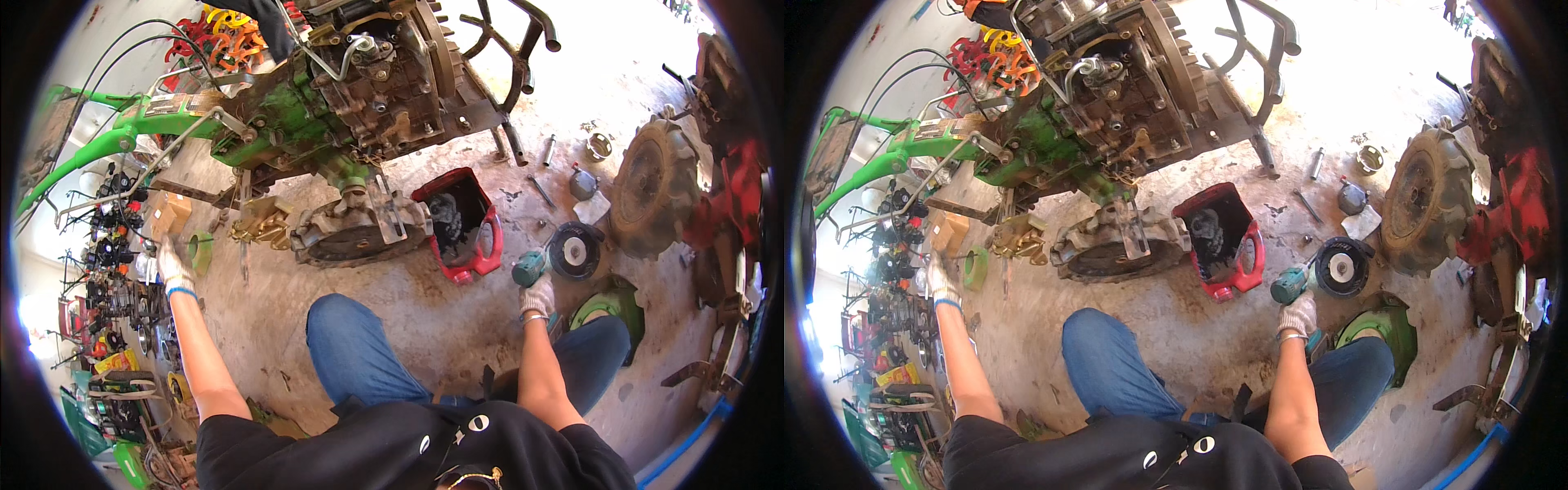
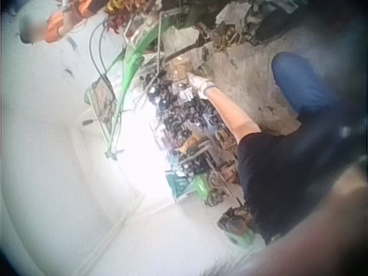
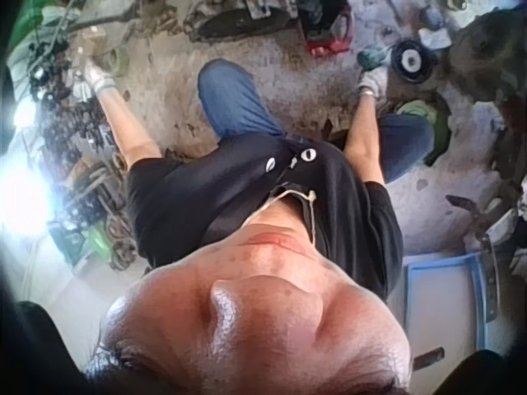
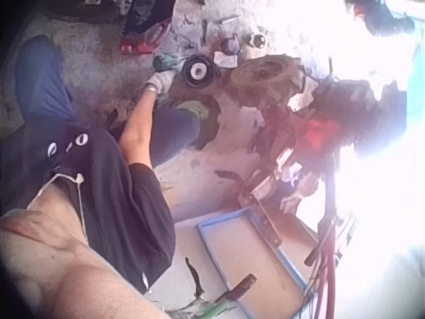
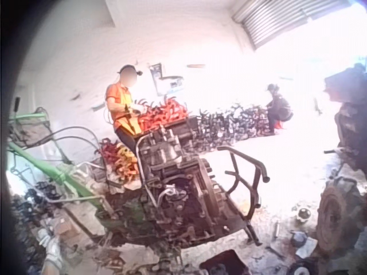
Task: The person uses a cordless impact wrench to remove bolts from a small engine mounted on a green frame. They repeatedly position the tool, remove fasteners, and place them into a red oil container while sitting on the floor.
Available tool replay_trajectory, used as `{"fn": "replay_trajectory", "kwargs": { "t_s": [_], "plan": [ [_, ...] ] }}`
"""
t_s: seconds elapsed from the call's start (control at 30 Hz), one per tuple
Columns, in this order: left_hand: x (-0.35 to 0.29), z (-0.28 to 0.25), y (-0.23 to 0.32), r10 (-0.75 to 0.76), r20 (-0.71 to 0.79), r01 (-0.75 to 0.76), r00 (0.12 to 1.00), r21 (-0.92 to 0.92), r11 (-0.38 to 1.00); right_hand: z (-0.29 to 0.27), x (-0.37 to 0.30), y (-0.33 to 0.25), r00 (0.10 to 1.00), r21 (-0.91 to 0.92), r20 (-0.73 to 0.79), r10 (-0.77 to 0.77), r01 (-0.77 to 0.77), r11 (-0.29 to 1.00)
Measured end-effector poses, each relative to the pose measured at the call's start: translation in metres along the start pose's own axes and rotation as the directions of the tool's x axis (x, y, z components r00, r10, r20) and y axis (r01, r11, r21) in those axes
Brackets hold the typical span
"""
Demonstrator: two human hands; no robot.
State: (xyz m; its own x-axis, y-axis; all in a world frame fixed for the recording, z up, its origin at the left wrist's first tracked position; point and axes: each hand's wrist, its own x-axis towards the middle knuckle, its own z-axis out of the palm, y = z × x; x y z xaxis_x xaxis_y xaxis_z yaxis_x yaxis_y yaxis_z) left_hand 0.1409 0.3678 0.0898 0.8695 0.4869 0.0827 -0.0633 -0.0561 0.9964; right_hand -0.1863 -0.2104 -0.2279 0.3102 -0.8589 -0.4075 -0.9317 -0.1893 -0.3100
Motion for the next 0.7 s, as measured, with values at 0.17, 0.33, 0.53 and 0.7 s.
{"fn": "replay_trajectory", "kwargs": {
  "t_s": [0.17, 0.33, 0.53, 0.7],
  "plan": [
    [-0.009, -0.029, -0.001, 0.056, 0.060, -0.073, 0.997, 0.345, 0.936, 0.027, 0.001, -0.004, 0.991, -0.154, 0.130, 0.034, -0.014, 0.988],
    [-0.057, -0.015, 0.035, 0.205, 0.166, -0.249, 0.965, 0.310, 0.918, 0.043, 0.004, 0.001, 0.986, -0.266, 0.167, 0.026, 0.020, 0.964],
    [-0.100, -0.005, 0.084, 0.273, 0.267, -0.348, 0.924, 0.296, 0.889, 0.062, 0.015, 0.018, 0.991, -0.296, 0.125, -0.044, 0.080, 0.952],
    [-0.111, -0.016, 0.104, 0.302, 0.291, -0.395, 0.908, 0.353, 0.848, 0.073, 0.020, 0.022, 0.968, -0.135, 0.206, -0.142, 0.172, 0.976]
  ]
}}
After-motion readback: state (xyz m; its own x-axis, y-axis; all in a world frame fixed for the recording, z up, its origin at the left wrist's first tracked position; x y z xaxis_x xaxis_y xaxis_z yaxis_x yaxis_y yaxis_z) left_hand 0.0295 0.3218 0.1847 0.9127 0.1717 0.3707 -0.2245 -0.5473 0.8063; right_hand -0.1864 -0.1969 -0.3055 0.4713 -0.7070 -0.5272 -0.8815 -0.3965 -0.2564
